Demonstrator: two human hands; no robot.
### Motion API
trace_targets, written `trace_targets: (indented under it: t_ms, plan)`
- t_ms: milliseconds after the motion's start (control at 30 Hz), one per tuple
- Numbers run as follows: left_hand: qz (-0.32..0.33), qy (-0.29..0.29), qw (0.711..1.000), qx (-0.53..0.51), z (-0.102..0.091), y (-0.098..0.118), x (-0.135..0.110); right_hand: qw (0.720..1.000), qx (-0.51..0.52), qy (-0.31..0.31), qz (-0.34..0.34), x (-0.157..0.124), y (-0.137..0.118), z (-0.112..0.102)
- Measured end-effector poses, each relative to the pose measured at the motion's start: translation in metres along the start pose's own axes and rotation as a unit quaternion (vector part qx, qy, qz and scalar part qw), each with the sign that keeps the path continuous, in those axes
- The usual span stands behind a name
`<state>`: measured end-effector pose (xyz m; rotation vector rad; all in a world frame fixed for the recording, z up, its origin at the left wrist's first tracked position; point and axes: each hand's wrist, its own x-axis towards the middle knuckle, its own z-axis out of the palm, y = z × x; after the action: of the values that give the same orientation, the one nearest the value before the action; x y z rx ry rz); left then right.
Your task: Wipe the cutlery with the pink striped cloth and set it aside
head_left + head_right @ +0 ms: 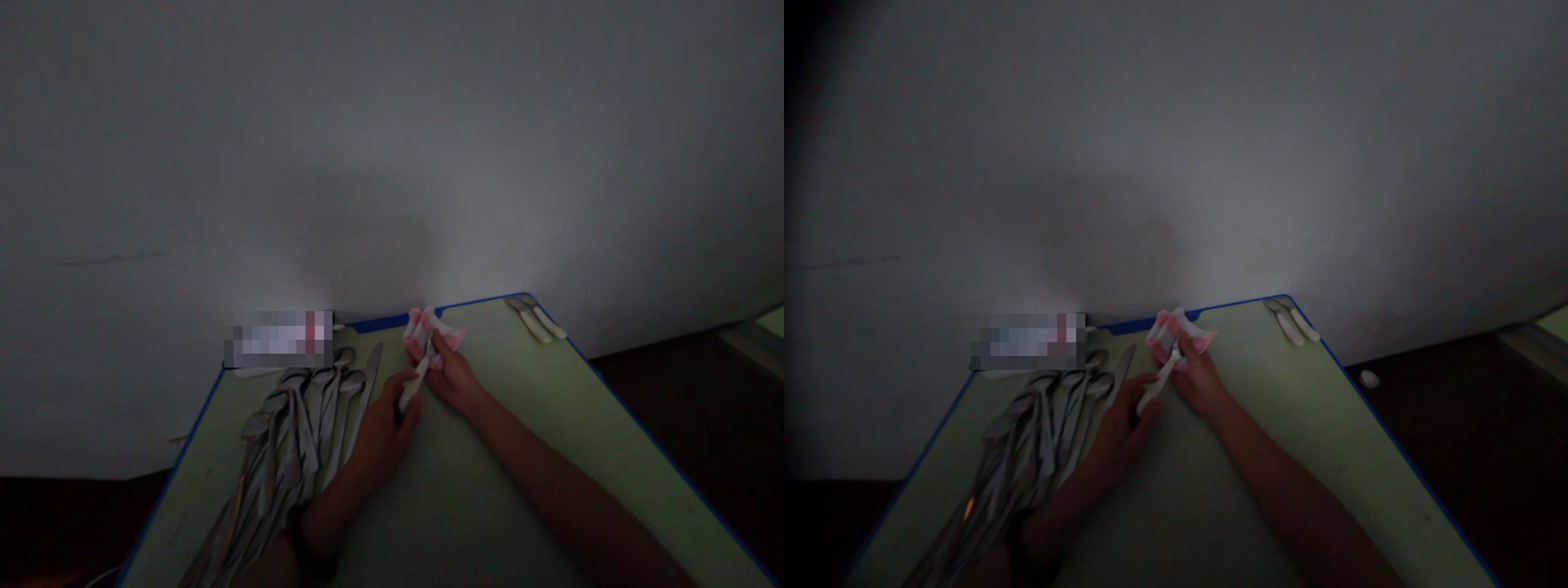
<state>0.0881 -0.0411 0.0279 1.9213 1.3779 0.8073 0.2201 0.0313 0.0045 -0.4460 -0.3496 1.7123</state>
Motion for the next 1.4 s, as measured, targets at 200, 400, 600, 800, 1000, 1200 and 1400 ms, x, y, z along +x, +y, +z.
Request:
trace_targets:
  t_ms: [200, 400, 600, 800, 1000, 1200, 1400]
  plan:
    - [0.018, -0.025, 0.999, 0.029, -0.0026, 0.0026, -0.0019, 1.0, -0.007, -0.004, 0.016, -0.0001, 0.0006, 0.0003]
    - [0.024, -0.064, 0.998, 0.004, -0.0015, 0.0001, -0.0029, 0.999, -0.01, 0.028, 0.017, -0.004, -0.0007, 0.007]
    - [0.005, -0.018, 1.0, 0.008, 0.0039, -0.0047, -0.0009, 0.996, 0.033, 0.082, 0.021, 0.0, 0.0005, 0.0059]
    - [0.013, -0.015, 0.999, 0.042, 0.0006, -0.0002, 0.002, 0.994, 0.036, 0.103, 0.021, -0.0002, -0.0014, 0.0056]
    - [-0.014, -0.062, 0.992, 0.105, 0.0001, 0.0038, 0.0013, 0.996, 0.062, 0.057, 0.024, 0.0, -0.002, 0.0041]
    - [-0.031, -0.073, 0.993, 0.082, -0.0008, 0.0034, 0.001, 0.999, 0.041, 0.011, 0.034, -0.0015, -0.0012, 0.0042]
    - [-0.043, -0.043, 0.997, 0.056, 0.0008, -0.0007, 0.0014, 0.999, 0.001, 0.028, 0.043, -0.0038, 0.0005, 0.0047]
